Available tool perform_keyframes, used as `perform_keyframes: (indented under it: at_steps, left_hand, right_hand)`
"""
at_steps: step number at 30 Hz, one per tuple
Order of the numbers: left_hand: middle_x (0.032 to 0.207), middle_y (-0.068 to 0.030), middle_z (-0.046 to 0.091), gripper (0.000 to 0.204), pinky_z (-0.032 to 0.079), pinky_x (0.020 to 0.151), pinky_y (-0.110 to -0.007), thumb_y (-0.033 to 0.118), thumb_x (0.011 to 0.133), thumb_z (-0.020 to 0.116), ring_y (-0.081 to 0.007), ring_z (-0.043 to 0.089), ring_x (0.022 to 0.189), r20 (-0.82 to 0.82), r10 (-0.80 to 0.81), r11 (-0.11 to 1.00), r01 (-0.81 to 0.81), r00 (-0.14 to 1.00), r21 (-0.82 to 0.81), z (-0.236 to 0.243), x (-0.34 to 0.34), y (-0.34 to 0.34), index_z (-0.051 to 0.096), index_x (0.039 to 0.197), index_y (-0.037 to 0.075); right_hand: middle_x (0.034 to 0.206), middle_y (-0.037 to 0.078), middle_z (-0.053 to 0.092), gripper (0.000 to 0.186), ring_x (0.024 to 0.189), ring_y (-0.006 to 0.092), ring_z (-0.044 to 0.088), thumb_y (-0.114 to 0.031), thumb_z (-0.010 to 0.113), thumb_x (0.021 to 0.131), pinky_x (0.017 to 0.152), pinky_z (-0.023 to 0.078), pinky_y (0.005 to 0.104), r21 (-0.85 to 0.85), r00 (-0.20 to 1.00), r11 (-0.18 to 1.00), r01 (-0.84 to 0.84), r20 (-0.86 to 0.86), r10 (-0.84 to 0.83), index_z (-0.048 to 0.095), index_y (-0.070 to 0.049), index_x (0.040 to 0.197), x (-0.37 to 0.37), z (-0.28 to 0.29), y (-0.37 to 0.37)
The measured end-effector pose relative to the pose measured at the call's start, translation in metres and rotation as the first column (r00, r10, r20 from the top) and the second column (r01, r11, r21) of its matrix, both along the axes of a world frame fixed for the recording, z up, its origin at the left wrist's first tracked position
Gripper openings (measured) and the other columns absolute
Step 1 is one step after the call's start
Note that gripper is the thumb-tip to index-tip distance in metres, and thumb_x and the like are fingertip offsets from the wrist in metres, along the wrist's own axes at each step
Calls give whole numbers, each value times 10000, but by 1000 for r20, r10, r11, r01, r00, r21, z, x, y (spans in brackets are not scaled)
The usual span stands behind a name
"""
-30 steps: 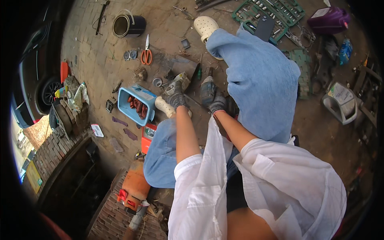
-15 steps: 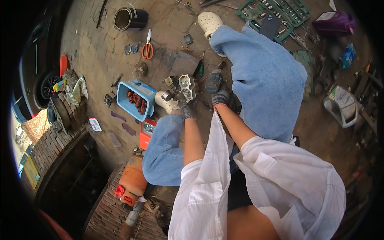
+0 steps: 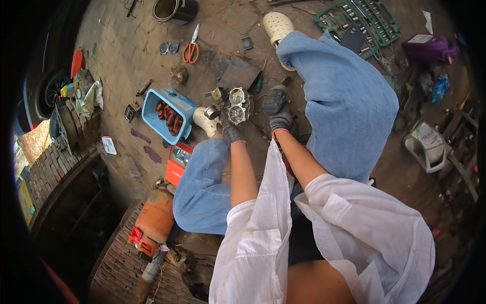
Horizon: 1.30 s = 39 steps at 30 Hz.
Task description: The person sits on the ground and uses a cordless impact wrench to remove bolts from a metallic engine casing. They then separate the casing halves, inspect the interior, and handle small internal components with gloved hands.
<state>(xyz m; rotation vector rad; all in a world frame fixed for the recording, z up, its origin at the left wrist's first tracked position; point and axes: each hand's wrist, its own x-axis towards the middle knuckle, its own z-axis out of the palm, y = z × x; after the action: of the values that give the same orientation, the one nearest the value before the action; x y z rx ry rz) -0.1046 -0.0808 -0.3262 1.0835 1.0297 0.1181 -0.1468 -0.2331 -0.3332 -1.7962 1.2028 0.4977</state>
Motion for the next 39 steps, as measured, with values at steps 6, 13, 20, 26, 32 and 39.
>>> perform_keyframes:
  at_steps: [6, 13, 20, 26, 32, 39]
  left_hand:
    - [984, -154, 586, 652, 505, 664, -311, 283, 736, 714, -212, 588, 829, -378, -229, 781, 401, 897, 479, 45, 60, 0, 402, 1233, -2]
    - [843, -95, 631, 322, 498, 594, -302, 288, 807, 640, -209, 605, 699, -603, -644, 648, 755, 471, -103, 9, 90, 92, 609, 948, 0]
    - [865, -58, 640, 260, 486, 621, -235, 266, 834, 610, -160, 593, 737, -545, -807, 440, 846, 227, -301, 41, 83, 68, 631, 970, 45]
    - [782, -1, 618, 215, 426, 537, -203, 260, 806, 623, -94, 537, 645, -592, -799, 382, 852, 109, -358, 40, 93, 57, 647, 935, 90]
    - [871, -48, 636, 408, 464, 604, -277, 326, 735, 682, -144, 582, 705, -509, -822, 361, 925, 257, -117, 38, 64, 59, 609, 1043, 69]
    - [1068, -219, 583, 668, 424, 860, -350, 380, 591, 760, -316, 550, 990, -654, -714, 153, 967, 252, 206, 45, 71, 41, 570, 1131, 35]
  right_hand:
    - [1116, 145, 577, 478, 1055, 301, 540, -235, 640, 729, 859, 437, 344, -143, 993, 989, -43, 99, 57, 500, -101, 1166, -7, -30, 1]
    - [1195, 145, 530, 440, 1103, 266, 513, -190, 563, 787, 900, 411, 314, -109, 990, 993, -54, 120, 67, 471, -63, 1198, -31, -103, 24]
    - [1211, 123, 520, 425, 1115, 220, 505, -119, 534, 803, 926, 392, 285, -60, 941, 955, -290, -201, 273, 451, -59, 1215, -15, -66, 25]
    - [1223, 132, 518, 480, 1123, 247, 504, -157, 582, 766, 928, 400, 303, 89, 965, 996, 15, 259, -38, 451, -71, 1220, -36, -139, 26]
    - [1196, 141, 536, 533, 1122, 265, 502, -184, 637, 718, 932, 395, 310, 7, 996, 996, -92, 17, 92, 472, -66, 1211, 7, 6, 9]
    - [1179, 150, 543, 576, 1111, 294, 502, -288, 640, 714, 923, 399, 331, -141, 986, 976, -167, -3, 168, 472, -71, 1220, -35, -117, 17]
